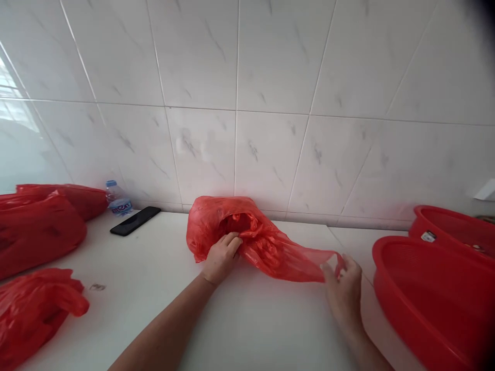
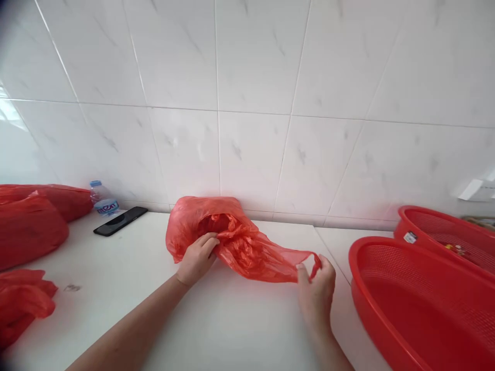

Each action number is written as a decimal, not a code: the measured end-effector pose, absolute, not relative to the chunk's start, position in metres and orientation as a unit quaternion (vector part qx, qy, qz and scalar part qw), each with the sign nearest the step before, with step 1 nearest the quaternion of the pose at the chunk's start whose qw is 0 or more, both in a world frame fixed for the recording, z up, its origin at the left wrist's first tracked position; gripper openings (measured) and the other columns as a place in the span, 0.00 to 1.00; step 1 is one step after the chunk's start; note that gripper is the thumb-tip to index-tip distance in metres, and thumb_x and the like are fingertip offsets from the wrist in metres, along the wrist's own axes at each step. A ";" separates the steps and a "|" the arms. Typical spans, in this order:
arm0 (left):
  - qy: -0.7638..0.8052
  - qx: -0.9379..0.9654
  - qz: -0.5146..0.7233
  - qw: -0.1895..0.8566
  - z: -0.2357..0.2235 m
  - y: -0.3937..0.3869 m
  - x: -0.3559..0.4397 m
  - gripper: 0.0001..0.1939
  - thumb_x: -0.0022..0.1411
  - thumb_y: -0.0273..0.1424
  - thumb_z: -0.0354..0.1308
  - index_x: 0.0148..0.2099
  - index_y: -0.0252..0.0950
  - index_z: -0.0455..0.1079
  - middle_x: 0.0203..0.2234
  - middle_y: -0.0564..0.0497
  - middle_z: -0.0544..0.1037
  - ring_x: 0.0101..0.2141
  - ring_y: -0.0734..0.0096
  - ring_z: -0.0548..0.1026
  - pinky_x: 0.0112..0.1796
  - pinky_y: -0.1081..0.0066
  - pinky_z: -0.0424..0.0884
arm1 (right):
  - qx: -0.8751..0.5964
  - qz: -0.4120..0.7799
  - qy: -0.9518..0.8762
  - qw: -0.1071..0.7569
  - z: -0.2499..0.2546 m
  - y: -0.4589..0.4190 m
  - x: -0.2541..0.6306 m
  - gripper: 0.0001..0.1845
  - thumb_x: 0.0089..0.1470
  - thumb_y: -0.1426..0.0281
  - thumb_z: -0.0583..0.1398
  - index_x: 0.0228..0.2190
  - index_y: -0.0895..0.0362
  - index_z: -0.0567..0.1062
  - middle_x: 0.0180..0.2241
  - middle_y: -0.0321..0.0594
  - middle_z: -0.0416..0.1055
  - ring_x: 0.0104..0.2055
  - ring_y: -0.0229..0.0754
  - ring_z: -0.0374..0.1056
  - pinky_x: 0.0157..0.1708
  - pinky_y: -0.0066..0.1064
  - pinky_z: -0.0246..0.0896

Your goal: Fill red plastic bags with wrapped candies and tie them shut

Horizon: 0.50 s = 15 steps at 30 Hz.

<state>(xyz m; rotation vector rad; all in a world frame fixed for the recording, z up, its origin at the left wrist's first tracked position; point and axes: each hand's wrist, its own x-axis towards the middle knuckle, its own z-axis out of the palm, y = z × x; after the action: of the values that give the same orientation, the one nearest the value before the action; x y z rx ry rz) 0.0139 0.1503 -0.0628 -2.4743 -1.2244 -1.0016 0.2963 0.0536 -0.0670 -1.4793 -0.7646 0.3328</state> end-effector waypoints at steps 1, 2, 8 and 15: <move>-0.404 -0.841 -0.346 0.098 -0.063 0.147 0.018 0.12 0.60 0.19 0.48 0.40 0.36 0.67 0.43 0.45 0.73 0.41 0.66 0.73 0.35 0.70 0.71 | -0.654 0.075 -0.398 0.639 -0.064 0.049 0.287 0.28 0.45 0.65 0.63 0.48 0.57 0.66 0.51 0.50 0.62 0.56 0.58 0.54 0.57 0.51 0.45; -0.392 -0.845 -0.352 0.092 -0.062 0.143 0.022 0.13 0.58 0.18 0.47 0.40 0.37 0.67 0.43 0.45 0.73 0.40 0.67 0.73 0.34 0.71 0.71 | -0.644 -0.008 -0.469 0.605 -0.062 0.044 0.276 0.26 0.46 0.67 0.62 0.48 0.57 0.67 0.54 0.51 0.59 0.59 0.59 0.51 0.59 0.52 0.41; -0.308 -0.874 -0.373 0.051 -0.064 0.120 0.044 0.11 0.57 0.18 0.46 0.35 0.38 0.64 0.41 0.47 0.74 0.36 0.71 0.73 0.33 0.74 0.68 | -0.569 -0.091 -0.681 0.452 -0.073 0.031 0.228 0.28 0.54 0.72 0.55 0.57 0.53 0.60 0.60 0.49 0.55 0.60 0.52 0.56 0.51 0.44 0.61; -0.338 -0.851 -0.401 -0.001 -0.066 0.127 0.042 0.13 0.52 0.15 0.43 0.31 0.38 0.61 0.33 0.51 0.72 0.29 0.75 0.69 0.29 0.76 0.65 | -0.625 0.265 -0.533 0.505 -0.074 0.053 0.268 0.10 0.47 0.69 0.58 0.34 0.54 0.74 0.31 0.36 0.75 0.33 0.45 0.71 0.34 0.35 0.67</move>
<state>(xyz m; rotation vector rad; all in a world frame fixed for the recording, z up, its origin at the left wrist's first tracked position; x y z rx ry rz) 0.0418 0.1265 -0.0659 -2.6765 -1.0618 -1.2620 0.2676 0.0527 -0.0743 -1.5089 -1.2867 0.6394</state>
